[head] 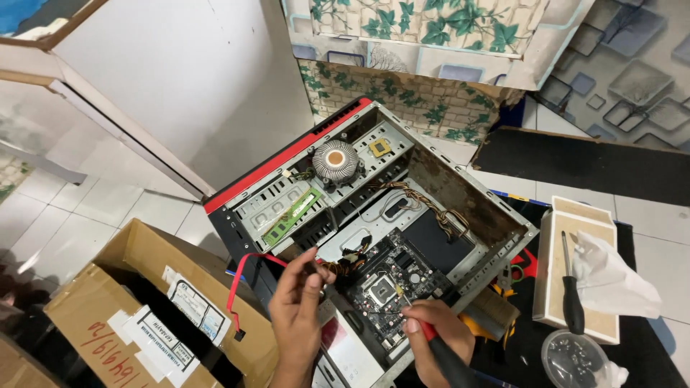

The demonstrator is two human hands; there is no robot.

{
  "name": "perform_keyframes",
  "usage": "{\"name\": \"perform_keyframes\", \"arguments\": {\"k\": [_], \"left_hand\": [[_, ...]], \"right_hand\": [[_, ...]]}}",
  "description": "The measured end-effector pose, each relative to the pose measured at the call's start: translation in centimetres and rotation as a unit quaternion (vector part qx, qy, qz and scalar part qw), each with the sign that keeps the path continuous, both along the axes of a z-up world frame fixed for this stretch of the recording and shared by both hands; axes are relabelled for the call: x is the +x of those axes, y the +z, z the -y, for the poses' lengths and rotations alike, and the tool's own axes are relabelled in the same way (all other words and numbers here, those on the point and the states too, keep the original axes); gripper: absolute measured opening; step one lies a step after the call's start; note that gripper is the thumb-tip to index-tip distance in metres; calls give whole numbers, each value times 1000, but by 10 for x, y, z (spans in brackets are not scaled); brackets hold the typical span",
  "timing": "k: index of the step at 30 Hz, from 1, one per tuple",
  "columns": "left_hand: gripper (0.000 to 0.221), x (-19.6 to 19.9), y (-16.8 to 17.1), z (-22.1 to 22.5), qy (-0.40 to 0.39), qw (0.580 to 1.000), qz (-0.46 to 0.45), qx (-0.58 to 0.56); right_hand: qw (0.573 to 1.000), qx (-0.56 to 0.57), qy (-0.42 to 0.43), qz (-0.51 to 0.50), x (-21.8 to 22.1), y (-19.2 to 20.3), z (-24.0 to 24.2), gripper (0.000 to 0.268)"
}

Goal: Repairing and cleaning the internal components of a desktop computer using a screwdriver and a brush.

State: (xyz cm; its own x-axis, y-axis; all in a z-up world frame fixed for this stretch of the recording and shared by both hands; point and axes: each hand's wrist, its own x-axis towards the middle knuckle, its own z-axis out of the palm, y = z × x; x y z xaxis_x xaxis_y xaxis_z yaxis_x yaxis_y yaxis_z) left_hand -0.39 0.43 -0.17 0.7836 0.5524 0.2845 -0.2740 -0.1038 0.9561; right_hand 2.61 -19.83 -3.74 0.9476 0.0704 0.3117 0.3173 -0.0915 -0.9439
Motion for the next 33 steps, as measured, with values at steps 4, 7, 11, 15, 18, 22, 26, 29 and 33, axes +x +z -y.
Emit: {"name": "perform_keyframes", "arguments": {"k": [4, 7, 11, 15, 18, 22, 26, 29, 33], "left_hand": [[25, -5, 6, 0, 35, 994, 92, -38], [18, -18, 16, 0, 89, 991, 96, -11], [19, -28, 9, -10, 307, 947, 90, 24], [18, -54, 9, -29, 376, 924, 28, 68], [27, -65, -17, -38, 432, 900, -17, 64], [28, -75, -79, -42, 402, 915, 14, 23], [27, -72, -89, -34, 367, 927, -27, 77], [25, -80, -98, -44, 334, 935, -115, 10], [25, -89, -75, -51, 301, 941, -138, 77]], "right_hand": [[993, -86, 8, 74, 3, 1, 2, 19], [992, -100, 14, 73, 3, 1, 3, 18], [988, -104, 18, 108, 4, 12, 2, 18], [987, -113, 18, 117, 4, 10, 1, 15], [984, -90, 23, 152, 4, 13, -1, 15], [993, -26, -5, 114, 3, 1, 0, 14], [997, 31, -66, 3, -4, 10, -6, 21], [999, 8, 0, 31, -1, -10, 14, 21], [987, -72, -99, 103, 9, -18, 11, 20]]}}
